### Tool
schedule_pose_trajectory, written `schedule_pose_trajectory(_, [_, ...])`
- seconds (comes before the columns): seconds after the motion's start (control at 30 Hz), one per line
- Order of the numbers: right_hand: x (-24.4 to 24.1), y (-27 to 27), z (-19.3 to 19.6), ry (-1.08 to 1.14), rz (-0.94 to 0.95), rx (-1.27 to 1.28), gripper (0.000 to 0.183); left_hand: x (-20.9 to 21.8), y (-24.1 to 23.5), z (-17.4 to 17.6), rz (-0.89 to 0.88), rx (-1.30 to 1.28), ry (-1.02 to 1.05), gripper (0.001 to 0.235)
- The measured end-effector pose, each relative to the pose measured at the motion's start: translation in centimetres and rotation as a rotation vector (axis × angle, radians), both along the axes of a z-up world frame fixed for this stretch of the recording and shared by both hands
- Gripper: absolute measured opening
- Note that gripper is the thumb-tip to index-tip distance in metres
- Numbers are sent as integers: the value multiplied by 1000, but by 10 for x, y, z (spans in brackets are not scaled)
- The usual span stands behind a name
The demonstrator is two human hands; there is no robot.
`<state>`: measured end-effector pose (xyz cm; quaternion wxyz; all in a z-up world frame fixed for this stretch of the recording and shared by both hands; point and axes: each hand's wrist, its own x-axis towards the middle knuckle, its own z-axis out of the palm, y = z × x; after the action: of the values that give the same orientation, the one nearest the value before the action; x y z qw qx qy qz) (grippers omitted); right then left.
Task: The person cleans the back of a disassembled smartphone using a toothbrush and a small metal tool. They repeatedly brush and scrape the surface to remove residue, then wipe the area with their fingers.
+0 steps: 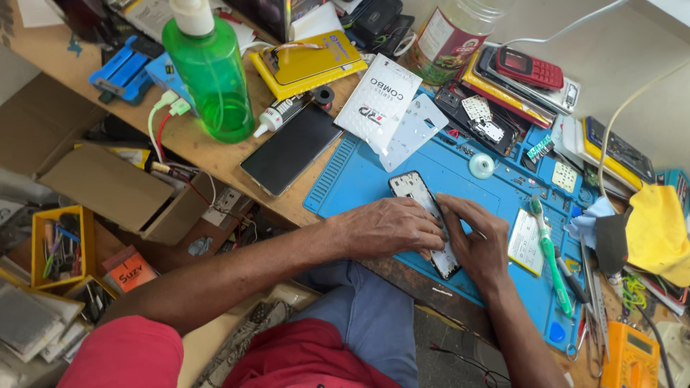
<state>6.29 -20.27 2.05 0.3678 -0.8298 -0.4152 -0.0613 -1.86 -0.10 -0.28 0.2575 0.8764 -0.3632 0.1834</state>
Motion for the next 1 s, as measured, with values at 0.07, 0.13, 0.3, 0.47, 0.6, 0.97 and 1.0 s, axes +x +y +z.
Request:
schedule_pose_trajectory(0.07, [1, 0, 1, 11, -12, -8, 25, 2, 0, 1, -9, -13, -35, 31])
schedule_pose_trajectory(0.13, [0, 2, 3, -43, 3, 0, 24, 0, 0, 2, -19, -45, -87, 30])
schedule_pose_trajectory(0.3, [5, 12, 7, -141, 75, 17, 24, 1, 2, -1, -33, -66, -93, 28])
schedule_pose_trajectory(0.47, [11, 16, 2, 19, 13, -25, 25, 0, 0, 2, -14, 13, -15, 28])
schedule_pose_trajectory(0.6, [16, 19, 5, -146, 113, 22, 26, 3, 3, 2, -30, -89, -147, 29])
schedule_pose_trajectory(0.97, [16, 25, 9, -110, 98, 16, 25, 1, 3, 2, -48, -84, -85, 28])
schedule_pose_trajectory(1.0, [17, 26, 10, -135, 102, 22, 24, 2, 3, 2, -60, -112, -120, 28])
